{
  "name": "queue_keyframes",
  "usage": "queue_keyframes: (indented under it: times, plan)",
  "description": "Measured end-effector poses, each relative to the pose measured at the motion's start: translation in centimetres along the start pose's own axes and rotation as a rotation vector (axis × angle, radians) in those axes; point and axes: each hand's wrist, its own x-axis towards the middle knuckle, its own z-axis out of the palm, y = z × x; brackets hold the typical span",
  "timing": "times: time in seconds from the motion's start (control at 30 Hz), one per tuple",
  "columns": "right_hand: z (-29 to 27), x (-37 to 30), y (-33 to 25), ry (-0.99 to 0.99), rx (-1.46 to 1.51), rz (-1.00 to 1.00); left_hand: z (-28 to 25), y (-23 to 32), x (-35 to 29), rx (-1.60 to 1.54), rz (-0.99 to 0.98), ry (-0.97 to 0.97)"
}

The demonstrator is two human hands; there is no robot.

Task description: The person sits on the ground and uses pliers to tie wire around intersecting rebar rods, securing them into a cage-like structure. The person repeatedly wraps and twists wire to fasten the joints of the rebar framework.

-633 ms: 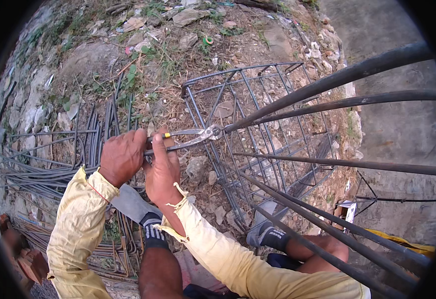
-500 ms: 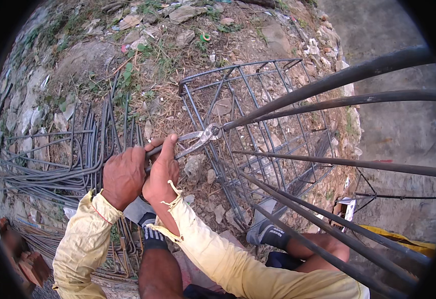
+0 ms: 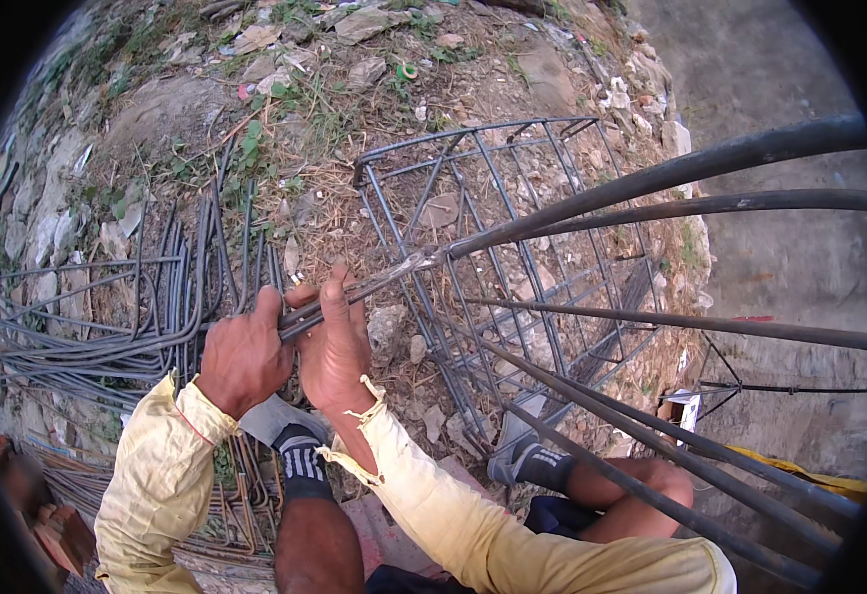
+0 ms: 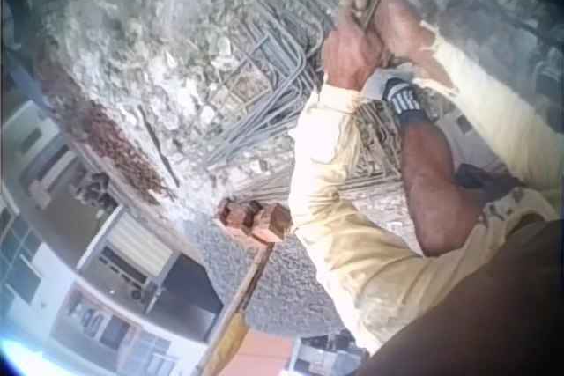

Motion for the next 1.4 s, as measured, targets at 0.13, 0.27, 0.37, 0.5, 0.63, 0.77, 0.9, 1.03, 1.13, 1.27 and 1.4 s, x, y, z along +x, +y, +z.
queue_keyframes:
  times: [0.13,0.27,0.37,0.5,0.63,0.77,0.9,1.03,1.13,1.27,1.4]
  plan:
    - [1.4,0.2,-0.7,0.232,-0.031,0.125,4.3,-2.4,0.6,0.079,0.112,0.270]
    - [1.3,0.8,-0.8,0.379,-0.482,0.033,5.5,-0.7,-0.9,0.031,0.067,0.208]
    - [0.3,0.9,-0.3,0.329,-0.292,0.002,3.6,-0.2,-1.7,-0.187,0.102,-0.073]
    - [0.0,0.8,-0.1,0.122,-0.007,0.023,0.9,-3.0,1.0,-0.681,-0.072,-0.647]
    - [-1.1,1.4,0.6,-0.054,0.167,0.055,-0.9,-2.5,2.2,-0.796,-0.320,-0.912]
    - [0.1,1.1,-0.1,-0.105,0.129,-0.050,0.0,-2.4,1.2,-0.368,0.087,-0.238]
    - [1.9,-1.0,2.4,0.111,0.007,-0.123,0.7,-2.3,1.8,0.079,0.146,0.189]
    - [3.9,0.2,0.8,0.363,-0.227,0.075,3.4,-2.1,1.1,0.147,0.159,0.422]
    - [2.6,1.2,0.9,0.445,-0.300,0.035,3.4,-1.4,0.1,0.057,0.138,0.272]
    - [-0.2,0.6,0.7,0.248,-0.323,-0.002,0.7,-1.6,0.2,-0.146,0.032,-0.372]
    - [-0.8,0.8,1.0,0.026,-0.125,0.061,-0.2,-2.9,2.7,-0.663,-0.284,-0.920]
